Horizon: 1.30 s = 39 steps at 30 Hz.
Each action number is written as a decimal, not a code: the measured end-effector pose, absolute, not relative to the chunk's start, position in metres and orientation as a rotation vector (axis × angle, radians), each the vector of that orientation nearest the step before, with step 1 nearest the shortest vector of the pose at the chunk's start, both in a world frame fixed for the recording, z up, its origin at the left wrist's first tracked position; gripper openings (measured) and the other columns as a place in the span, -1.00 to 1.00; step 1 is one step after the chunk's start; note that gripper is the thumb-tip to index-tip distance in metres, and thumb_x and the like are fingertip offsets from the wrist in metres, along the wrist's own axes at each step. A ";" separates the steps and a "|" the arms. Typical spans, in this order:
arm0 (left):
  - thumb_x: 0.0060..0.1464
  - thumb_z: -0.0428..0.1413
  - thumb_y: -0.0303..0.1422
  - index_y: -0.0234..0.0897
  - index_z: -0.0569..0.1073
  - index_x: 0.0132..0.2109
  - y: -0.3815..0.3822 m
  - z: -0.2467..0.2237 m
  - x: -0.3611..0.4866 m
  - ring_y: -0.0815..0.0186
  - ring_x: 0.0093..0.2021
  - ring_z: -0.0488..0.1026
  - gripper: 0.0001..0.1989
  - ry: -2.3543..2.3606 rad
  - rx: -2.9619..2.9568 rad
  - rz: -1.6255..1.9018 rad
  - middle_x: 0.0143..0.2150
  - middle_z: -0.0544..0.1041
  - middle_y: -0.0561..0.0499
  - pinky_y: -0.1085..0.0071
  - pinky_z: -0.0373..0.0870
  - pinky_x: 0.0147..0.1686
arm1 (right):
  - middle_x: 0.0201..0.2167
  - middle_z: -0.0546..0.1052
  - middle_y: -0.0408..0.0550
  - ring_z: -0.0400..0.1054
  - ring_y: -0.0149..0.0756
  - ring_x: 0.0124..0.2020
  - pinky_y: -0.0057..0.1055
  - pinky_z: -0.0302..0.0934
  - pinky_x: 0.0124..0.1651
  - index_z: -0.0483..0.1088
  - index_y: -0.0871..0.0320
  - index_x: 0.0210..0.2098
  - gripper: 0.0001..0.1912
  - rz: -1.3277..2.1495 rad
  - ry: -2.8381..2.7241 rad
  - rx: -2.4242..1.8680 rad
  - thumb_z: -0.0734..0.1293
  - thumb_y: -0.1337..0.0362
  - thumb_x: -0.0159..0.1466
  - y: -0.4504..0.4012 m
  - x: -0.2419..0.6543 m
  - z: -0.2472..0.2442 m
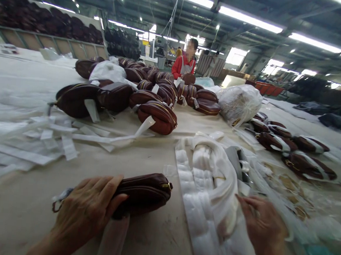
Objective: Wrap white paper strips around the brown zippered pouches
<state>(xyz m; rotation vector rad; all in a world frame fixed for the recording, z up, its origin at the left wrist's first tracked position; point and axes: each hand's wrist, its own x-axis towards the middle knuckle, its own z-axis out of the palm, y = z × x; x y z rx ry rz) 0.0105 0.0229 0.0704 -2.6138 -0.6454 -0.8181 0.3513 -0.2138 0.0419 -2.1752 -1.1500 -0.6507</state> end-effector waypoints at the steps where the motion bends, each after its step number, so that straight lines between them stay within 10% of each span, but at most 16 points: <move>1: 0.29 -0.14 -0.22 -0.32 0.34 -0.07 0.023 0.071 0.011 0.19 -0.35 0.42 -0.70 -0.647 -2.615 -0.813 -0.29 0.49 -0.06 0.30 0.33 -0.31 | -0.47 0.45 -0.03 0.35 -0.22 -0.38 -0.30 0.24 -0.25 0.33 0.07 -0.51 -0.66 -0.574 -1.258 -2.104 0.23 -0.02 0.26 -0.191 0.338 0.043; 8: 0.29 -0.15 -0.22 -0.33 0.35 -0.09 0.020 0.074 0.011 0.22 -0.37 0.41 -0.70 -0.653 -2.613 -0.835 -0.31 0.49 -0.06 0.32 0.31 -0.34 | -0.17 0.47 0.05 0.29 -0.14 -0.10 -0.28 0.17 -0.07 0.41 0.13 -0.15 -0.81 -0.093 -1.605 -2.196 0.25 0.29 0.26 -0.056 0.304 0.011; 11: 0.30 -0.17 -0.21 -0.33 0.34 -0.09 0.019 0.074 0.010 0.23 -0.38 0.40 -0.69 -0.673 -2.617 -0.827 -0.32 0.49 -0.05 0.33 0.30 -0.34 | -0.27 0.47 0.06 0.29 -0.14 -0.16 -0.28 0.14 -0.11 0.46 0.15 -0.32 -0.86 -0.041 -1.572 -2.205 0.25 0.34 0.25 -0.039 0.308 -0.009; 22: 0.31 -0.17 -0.23 -0.37 0.33 -0.08 0.020 0.072 0.013 0.22 -0.36 0.39 -0.70 -0.686 -2.686 -0.862 -0.30 0.48 -0.05 0.30 0.26 -0.30 | -0.25 0.44 0.06 0.27 -0.16 -0.15 -0.24 0.12 -0.03 0.47 0.15 -0.39 -0.64 0.225 -1.071 -1.961 0.25 -0.02 0.13 -0.047 0.311 0.003; 31: 0.31 -0.17 -0.22 -0.37 0.32 -0.09 0.019 0.073 0.012 0.21 -0.37 0.37 -0.69 -0.714 -2.725 -0.863 -0.33 0.47 -0.05 0.30 0.24 -0.32 | -0.54 0.46 -0.06 0.36 -0.30 -0.50 -0.38 0.25 -0.45 0.35 0.19 -0.58 -0.55 1.063 -0.698 -1.661 0.43 -0.08 -0.17 -0.043 0.283 0.011; 39: 0.30 -0.17 -0.20 -0.36 0.30 -0.08 0.018 0.073 0.012 0.18 -0.38 0.37 -0.69 -0.745 -2.763 -0.831 -0.33 0.46 -0.05 0.27 0.24 -0.35 | -0.65 0.39 -0.20 0.26 -0.44 -0.64 -0.47 0.16 -0.57 0.29 0.16 -0.51 -0.58 1.125 -0.604 -1.686 0.52 0.16 -0.26 0.011 0.276 -0.002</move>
